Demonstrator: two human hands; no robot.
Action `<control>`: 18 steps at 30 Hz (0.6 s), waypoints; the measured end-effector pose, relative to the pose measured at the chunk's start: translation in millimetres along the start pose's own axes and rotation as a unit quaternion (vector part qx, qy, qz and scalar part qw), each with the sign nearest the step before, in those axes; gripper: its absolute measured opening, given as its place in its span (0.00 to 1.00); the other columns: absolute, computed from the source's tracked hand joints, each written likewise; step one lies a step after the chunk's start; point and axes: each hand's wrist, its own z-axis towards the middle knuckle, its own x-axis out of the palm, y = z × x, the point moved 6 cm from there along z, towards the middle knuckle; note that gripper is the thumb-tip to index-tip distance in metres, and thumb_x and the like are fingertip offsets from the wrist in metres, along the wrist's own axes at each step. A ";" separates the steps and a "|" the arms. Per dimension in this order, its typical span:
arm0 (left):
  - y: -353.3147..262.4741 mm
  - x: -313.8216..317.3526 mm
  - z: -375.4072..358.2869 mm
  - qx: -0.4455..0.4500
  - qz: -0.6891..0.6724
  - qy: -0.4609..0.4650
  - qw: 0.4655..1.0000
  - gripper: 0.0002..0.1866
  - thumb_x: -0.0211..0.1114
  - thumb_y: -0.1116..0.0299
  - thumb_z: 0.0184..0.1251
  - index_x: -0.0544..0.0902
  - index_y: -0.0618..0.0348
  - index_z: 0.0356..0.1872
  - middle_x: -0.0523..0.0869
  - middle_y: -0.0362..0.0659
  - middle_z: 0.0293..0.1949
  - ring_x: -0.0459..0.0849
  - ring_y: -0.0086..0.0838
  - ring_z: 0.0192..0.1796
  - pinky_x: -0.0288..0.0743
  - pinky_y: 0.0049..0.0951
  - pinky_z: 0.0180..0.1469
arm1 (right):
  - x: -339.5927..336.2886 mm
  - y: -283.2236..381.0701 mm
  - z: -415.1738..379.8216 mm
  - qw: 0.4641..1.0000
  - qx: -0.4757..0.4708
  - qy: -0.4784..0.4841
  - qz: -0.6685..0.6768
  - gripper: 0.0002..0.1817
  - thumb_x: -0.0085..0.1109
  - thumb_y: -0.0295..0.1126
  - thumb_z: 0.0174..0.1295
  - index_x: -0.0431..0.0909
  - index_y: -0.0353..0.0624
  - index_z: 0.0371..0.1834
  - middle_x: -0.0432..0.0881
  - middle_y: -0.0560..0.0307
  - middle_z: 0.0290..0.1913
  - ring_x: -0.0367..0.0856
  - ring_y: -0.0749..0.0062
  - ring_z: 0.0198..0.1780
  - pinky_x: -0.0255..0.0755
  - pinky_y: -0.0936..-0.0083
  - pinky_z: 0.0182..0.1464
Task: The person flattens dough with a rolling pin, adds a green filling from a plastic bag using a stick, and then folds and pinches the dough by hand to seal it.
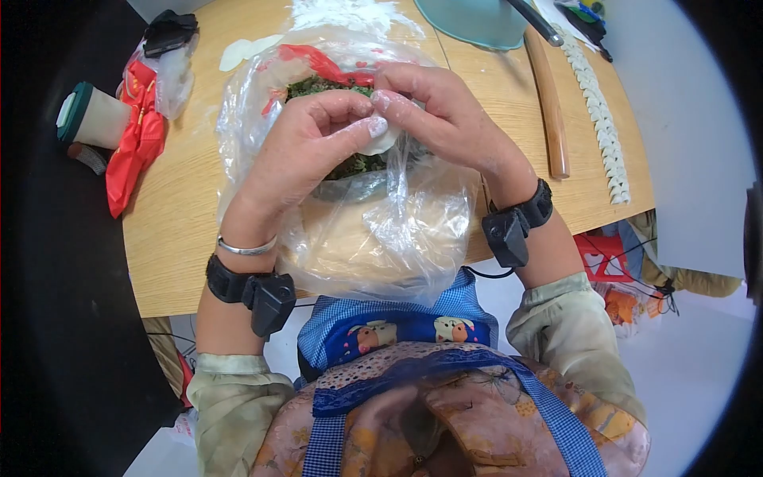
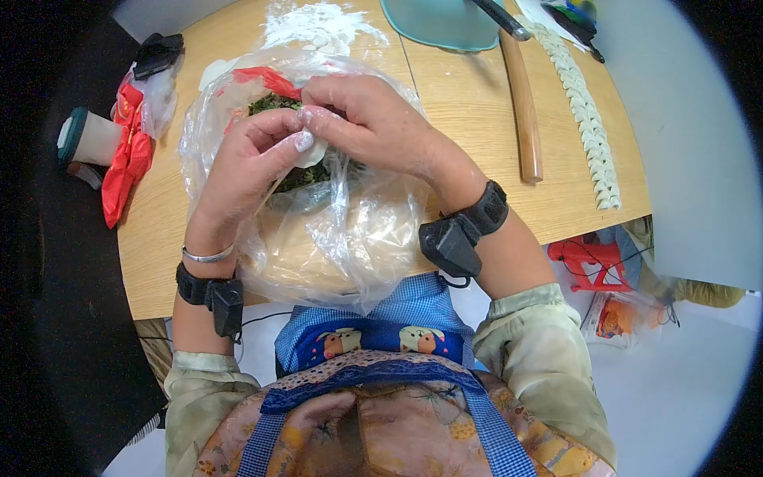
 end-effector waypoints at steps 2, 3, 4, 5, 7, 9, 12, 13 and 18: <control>-2.2 -0.1 -0.4 -0.001 -0.006 0.001 1.000 0.11 0.66 0.70 0.72 0.84 0.67 0.49 0.86 0.36 0.43 0.82 0.17 0.45 0.77 0.19 0.50 | 0.5 0.1 -0.2 1.000 -0.010 -0.002 -0.003 0.15 0.55 0.37 0.72 0.74 0.35 0.33 0.71 0.49 0.26 0.69 0.63 0.30 0.67 0.69 0.35; -4.0 1.0 -0.9 -0.005 -0.012 0.006 1.000 0.10 0.66 0.70 0.72 0.84 0.66 0.48 0.86 0.36 0.42 0.82 0.17 0.45 0.76 0.19 0.50 | 0.7 1.7 0.2 1.000 -0.020 -0.004 -0.006 0.15 0.55 0.37 0.72 0.74 0.35 0.33 0.71 0.49 0.26 0.69 0.62 0.29 0.67 0.69 0.35; -4.9 1.8 -1.2 -0.008 -0.017 0.011 1.000 0.10 0.66 0.70 0.72 0.84 0.66 0.48 0.86 0.36 0.42 0.82 0.16 0.44 0.76 0.19 0.50 | 1.4 2.3 0.4 1.000 -0.020 -0.004 -0.006 0.15 0.55 0.37 0.72 0.74 0.35 0.33 0.71 0.49 0.26 0.69 0.62 0.29 0.67 0.69 0.35; -4.3 1.2 -1.0 -0.008 -0.017 0.011 1.000 0.10 0.66 0.70 0.72 0.84 0.66 0.48 0.86 0.36 0.42 0.82 0.16 0.44 0.76 0.19 0.50 | 1.5 2.6 0.2 1.000 -0.016 -0.013 -0.004 0.15 0.55 0.38 0.72 0.74 0.35 0.33 0.71 0.49 0.26 0.69 0.62 0.30 0.67 0.68 0.35; -3.6 -0.6 -0.4 -0.003 -0.008 0.007 1.000 0.10 0.67 0.70 0.72 0.84 0.65 0.47 0.86 0.35 0.41 0.82 0.16 0.44 0.76 0.19 0.49 | 1.6 4.7 -0.4 1.000 -0.012 -0.022 -0.003 0.15 0.54 0.38 0.72 0.74 0.35 0.34 0.70 0.49 0.26 0.69 0.62 0.30 0.67 0.68 0.35; -3.7 -0.1 -1.2 -0.008 -0.013 0.002 1.000 0.09 0.67 0.70 0.72 0.84 0.65 0.46 0.86 0.35 0.41 0.82 0.16 0.44 0.76 0.19 0.49 | -3.2 0.2 -0.9 0.996 0.043 -0.065 0.032 0.16 0.54 0.38 0.72 0.74 0.34 0.34 0.71 0.48 0.26 0.70 0.60 0.30 0.68 0.67 0.36; -4.9 -0.6 -1.7 -0.010 -0.015 -0.003 1.000 0.09 0.67 0.70 0.72 0.85 0.64 0.46 0.85 0.34 0.40 0.82 0.15 0.43 0.76 0.19 0.49 | -5.1 3.3 0.2 0.997 0.039 -0.052 0.034 0.16 0.53 0.39 0.73 0.74 0.34 0.35 0.73 0.47 0.28 0.72 0.57 0.31 0.68 0.66 0.37; -5.1 -0.7 -1.9 -0.008 -0.012 -0.003 1.000 0.08 0.67 0.70 0.72 0.85 0.64 0.45 0.86 0.34 0.40 0.82 0.16 0.44 0.76 0.19 0.49 | -5.3 1.8 0.1 0.997 0.039 -0.052 0.034 0.16 0.53 0.39 0.73 0.74 0.34 0.35 0.73 0.47 0.28 0.72 0.57 0.31 0.68 0.66 0.37; -3.8 0.7 -0.5 -0.002 -0.032 -0.004 0.999 0.09 0.67 0.70 0.72 0.84 0.63 0.47 0.85 0.35 0.41 0.82 0.15 0.44 0.76 0.18 0.49 | -0.2 5.1 1.2 0.999 -0.015 -0.018 -0.035 0.16 0.53 0.39 0.73 0.75 0.35 0.36 0.74 0.45 0.29 0.73 0.56 0.31 0.69 0.65 0.37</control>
